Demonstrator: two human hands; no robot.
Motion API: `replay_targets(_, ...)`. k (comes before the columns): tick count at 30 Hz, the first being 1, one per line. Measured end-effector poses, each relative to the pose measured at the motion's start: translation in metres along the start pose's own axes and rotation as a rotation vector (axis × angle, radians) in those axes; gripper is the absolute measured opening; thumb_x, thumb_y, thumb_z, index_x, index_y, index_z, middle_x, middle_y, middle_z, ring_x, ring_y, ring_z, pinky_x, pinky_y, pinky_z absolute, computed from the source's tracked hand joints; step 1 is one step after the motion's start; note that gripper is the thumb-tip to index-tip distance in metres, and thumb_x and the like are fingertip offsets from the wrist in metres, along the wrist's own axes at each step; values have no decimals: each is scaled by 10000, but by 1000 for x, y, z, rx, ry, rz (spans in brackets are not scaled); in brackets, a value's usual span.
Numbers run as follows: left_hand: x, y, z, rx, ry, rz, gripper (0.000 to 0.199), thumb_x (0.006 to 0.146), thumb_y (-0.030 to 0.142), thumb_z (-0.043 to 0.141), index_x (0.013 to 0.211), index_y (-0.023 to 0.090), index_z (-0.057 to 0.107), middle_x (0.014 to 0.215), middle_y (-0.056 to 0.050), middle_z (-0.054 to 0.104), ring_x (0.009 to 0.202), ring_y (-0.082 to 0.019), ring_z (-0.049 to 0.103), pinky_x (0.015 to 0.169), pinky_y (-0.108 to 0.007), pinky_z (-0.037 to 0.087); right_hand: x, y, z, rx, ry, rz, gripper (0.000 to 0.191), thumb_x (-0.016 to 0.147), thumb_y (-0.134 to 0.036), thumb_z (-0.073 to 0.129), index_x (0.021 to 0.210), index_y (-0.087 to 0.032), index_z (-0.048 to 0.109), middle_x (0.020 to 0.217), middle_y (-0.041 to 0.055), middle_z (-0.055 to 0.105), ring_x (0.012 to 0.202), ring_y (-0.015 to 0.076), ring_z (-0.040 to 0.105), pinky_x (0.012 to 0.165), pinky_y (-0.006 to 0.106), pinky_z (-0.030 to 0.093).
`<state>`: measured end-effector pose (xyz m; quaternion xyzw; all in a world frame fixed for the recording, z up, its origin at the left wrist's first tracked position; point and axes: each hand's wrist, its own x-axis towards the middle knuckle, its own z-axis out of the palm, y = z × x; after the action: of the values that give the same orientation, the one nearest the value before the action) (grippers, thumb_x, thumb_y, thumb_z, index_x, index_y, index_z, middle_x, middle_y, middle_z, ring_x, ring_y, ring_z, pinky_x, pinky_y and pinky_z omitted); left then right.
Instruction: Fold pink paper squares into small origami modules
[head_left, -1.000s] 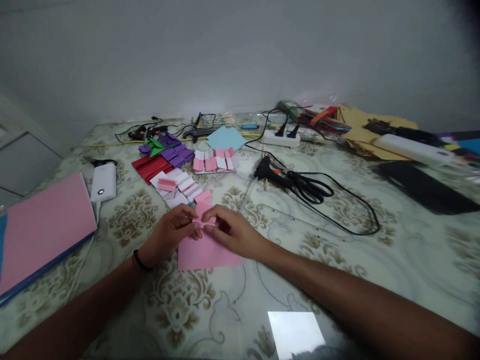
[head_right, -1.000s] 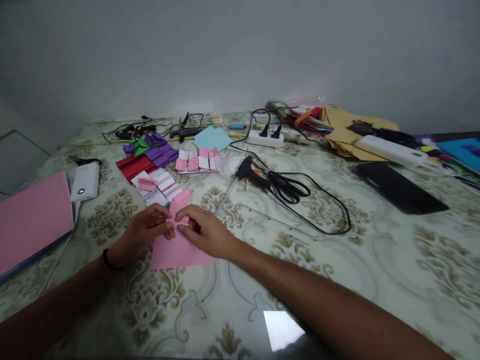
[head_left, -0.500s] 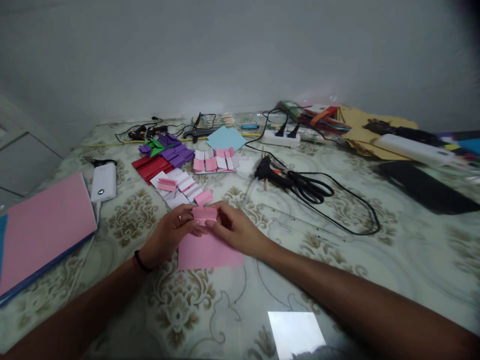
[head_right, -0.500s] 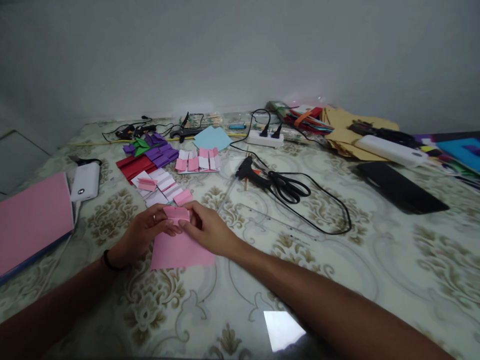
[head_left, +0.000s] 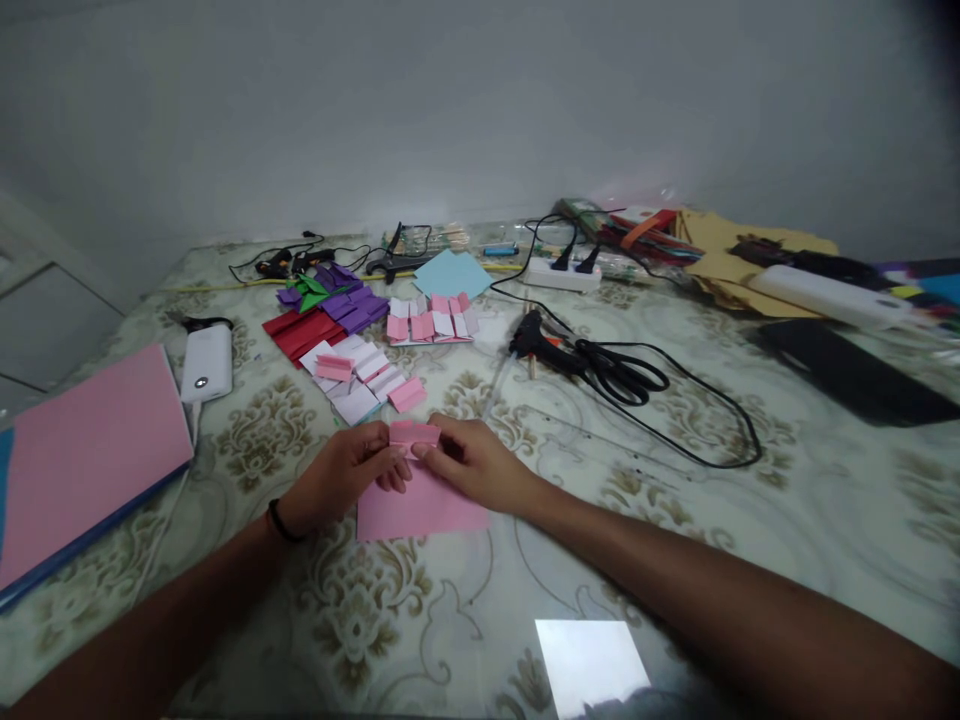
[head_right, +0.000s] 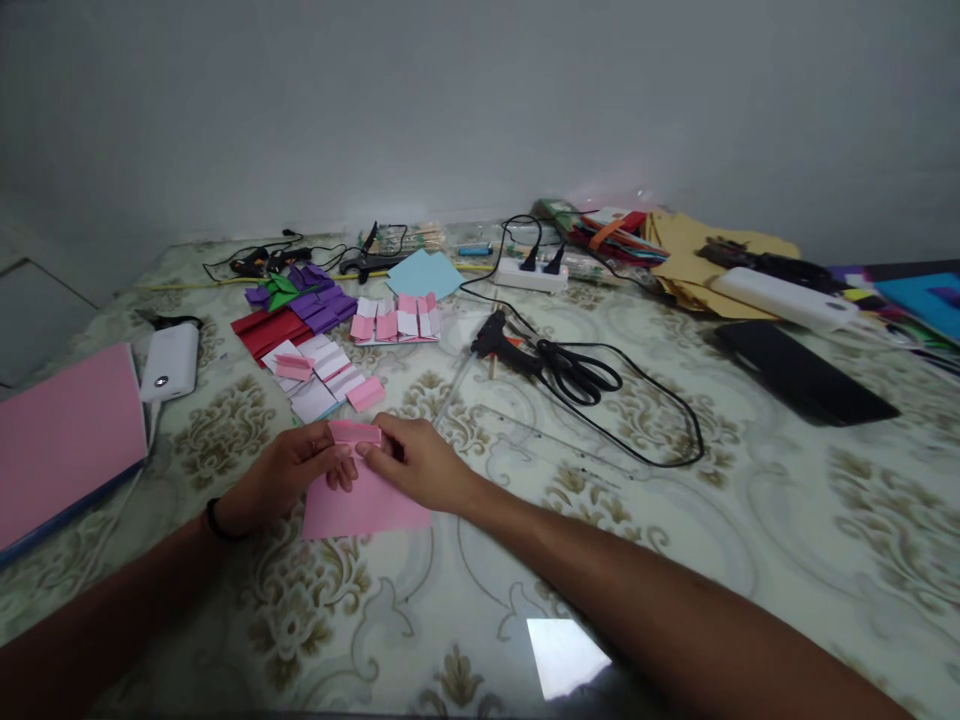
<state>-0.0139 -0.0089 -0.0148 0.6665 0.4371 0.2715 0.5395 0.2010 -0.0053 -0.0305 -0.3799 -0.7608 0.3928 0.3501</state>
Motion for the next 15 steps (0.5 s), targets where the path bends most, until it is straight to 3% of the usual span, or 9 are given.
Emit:
replay_targets(7,-3,3,0,11,-33,29,300,979,382,554,801,148,610,687,-30,712,604,-121,652,589,-235,503,-1,1,0,27,-66,-13,340,983,-418,514,762,-166,570,618,-37,473,569,102,419,541,220,327)
replay_targets(11,-3,1,-1,-14,-41,38,300,977,390,555,797,153,592,666,-16,697,579,-112,641,570,-227,500,-1,0,0,-3,-25,-73,399,988,-459,517,716,-169,548,599,-43,440,563,98,413,558,217,331)
replay_targets(15,-1,1,-1,11,-60,7,329,980,415,539,793,150,595,658,-15,689,558,-111,630,557,-226,504,-1,1,0,-17,-4,-70,415,1006,-462,486,738,-160,580,623,-22,522,585,107,480,589,222,359)
